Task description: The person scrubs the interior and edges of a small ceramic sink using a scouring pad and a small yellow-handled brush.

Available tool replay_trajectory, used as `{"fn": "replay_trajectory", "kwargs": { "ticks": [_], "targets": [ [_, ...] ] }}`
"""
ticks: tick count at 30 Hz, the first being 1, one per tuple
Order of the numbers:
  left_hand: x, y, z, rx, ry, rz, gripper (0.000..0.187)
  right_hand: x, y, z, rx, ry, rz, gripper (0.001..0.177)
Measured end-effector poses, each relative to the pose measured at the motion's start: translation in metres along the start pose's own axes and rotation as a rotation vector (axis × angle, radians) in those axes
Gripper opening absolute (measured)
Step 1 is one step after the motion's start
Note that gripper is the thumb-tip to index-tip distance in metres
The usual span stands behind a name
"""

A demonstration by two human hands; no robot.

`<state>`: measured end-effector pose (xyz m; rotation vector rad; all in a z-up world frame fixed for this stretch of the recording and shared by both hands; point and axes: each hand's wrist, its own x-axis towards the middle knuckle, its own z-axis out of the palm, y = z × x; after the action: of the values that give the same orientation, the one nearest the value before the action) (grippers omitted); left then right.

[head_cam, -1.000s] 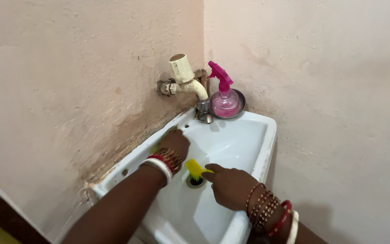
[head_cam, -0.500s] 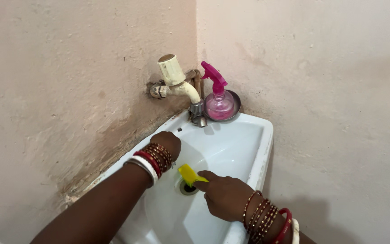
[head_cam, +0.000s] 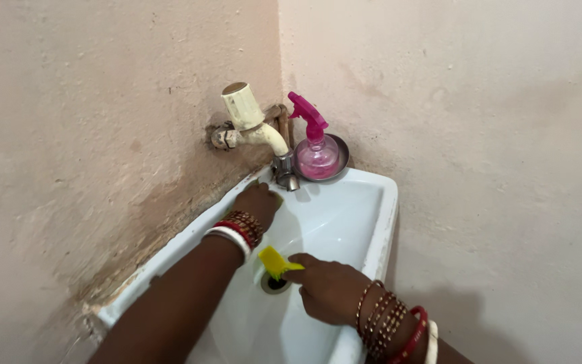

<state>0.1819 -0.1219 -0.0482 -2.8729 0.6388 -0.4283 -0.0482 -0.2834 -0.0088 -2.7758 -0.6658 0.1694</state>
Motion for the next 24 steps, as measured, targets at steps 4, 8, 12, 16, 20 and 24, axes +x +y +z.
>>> {"fn": "replay_trajectory", "kwargs": {
  "ticks": [4, 8, 12, 16, 20, 24],
  "targets": [
    [-0.061, -0.009, -0.012, 0.238, -0.055, 0.075, 0.025, -0.001, -0.004, 0.001, -0.036, 0.013, 0.014, 0.044],
    [-0.122, 0.004, -0.050, 0.272, -0.294, 0.071, 0.024, -0.010, -0.005, 0.005, -0.104, 0.090, -0.019, 0.042],
    [-0.152, 0.028, -0.094, 0.284, -0.735, 0.089, 0.039, -0.010, -0.005, 0.008, -0.161, 0.172, -0.048, 0.041],
    [-0.152, 0.028, -0.077, 0.276, -0.700, 0.129, 0.040, -0.009, -0.007, 0.007, -0.145, 0.149, -0.027, 0.043],
    [-0.092, -0.002, 0.007, 0.150, -0.235, -0.037, 0.041, -0.002, -0.002, 0.003, -0.094, 0.075, 0.006, 0.042],
    [-0.032, -0.029, 0.092, 0.047, 0.228, 0.190, 0.021, 0.002, 0.001, 0.008, -0.066, 0.065, 0.003, 0.041]
  ]
}}
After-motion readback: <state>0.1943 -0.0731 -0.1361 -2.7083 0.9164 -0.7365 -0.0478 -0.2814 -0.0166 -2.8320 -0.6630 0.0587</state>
